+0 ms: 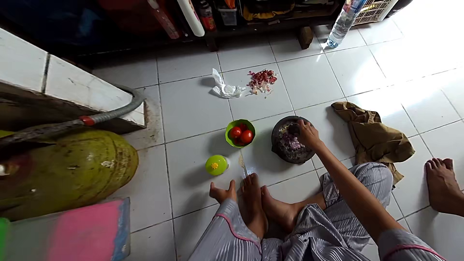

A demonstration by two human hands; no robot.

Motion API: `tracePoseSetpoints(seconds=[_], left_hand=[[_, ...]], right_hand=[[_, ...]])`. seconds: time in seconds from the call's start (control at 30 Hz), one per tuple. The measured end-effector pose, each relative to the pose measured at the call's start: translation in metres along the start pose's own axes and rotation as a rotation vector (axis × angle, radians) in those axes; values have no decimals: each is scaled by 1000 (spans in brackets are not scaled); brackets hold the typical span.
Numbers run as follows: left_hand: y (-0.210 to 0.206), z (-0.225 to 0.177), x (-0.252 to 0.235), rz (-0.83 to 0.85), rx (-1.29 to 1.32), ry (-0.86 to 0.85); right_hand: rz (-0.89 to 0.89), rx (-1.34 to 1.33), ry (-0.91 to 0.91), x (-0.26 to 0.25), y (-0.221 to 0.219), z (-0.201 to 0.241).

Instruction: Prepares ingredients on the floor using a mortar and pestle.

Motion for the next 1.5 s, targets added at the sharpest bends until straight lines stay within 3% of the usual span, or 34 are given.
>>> tracePoseSetpoints(seconds=[0.03, 0.07, 0.1, 0.13, 0.17, 0.27, 0.37, 0.43, 0.53, 0.6, 0.7, 0.73, 0.83, 0.97, 1.07, 1.17, 1.33, 1.43, 1.5], left_hand=[[20, -51, 10, -10, 6, 87], [50, -112, 9, 259, -64, 330], [59, -140, 15, 300, -134, 304], [58, -143, 24, 271, -191, 144], [60, -147, 29, 385, -225, 81], [69, -156, 33, 971, -188, 52], [56, -121, 40, 1248, 200, 192], [56, -95, 65, 1193, 434, 396], [47, -77, 78, 834, 612, 538], [46, -53, 68, 681, 754, 617], [36, -58, 56, 686, 632, 663], [34, -64, 51, 760, 585, 673], [37, -70, 51, 872, 596, 701], [29, -61, 51, 756, 753, 731], [17, -68, 38, 835, 655, 758], [19, -64, 31, 950, 584, 786], [9, -63, 34, 759, 729, 712], [9, -58, 32, 819, 659, 731], [8, -60, 36, 764, 661, 750]], right_hand=[[13, -5, 8, -2, -1, 4], [22, -3, 14, -4, -2, 6], [26, 3, 27, -6, -3, 5], [38, 14, 46, -6, -3, 2], [64, 30, 50, -4, -6, -3], [88, 108, 47, 8, -30, -18], [105, 147, 49, 0, -23, -6], [153, 100, 43, -11, -16, -2], [191, -35, -15, -32, -14, -10], [136, -29, -12, -8, -31, -14], [111, 162, 53, 1, -28, -3], [122, 181, 62, -5, -19, 5], [156, 47, 2, -17, -13, 5], [112, 65, -14, 5, -37, -9], [63, 136, 8, -14, -22, 5], [68, -1, 20, -38, -22, -12], [113, 181, 8, -1, -28, -2], [111, 151, 65, -33, -15, -1], [194, -4, 53, -51, -5, -13]])
Point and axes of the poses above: each hand's wrist, its own x-axis away from the middle knuckle, its own y-axis out of the back of the hand, z = x × y, the point moved 1 cm from there along -x, towards the middle knuckle, and after that the axes turned 6 degrees about -y, right-handed, at the moved point
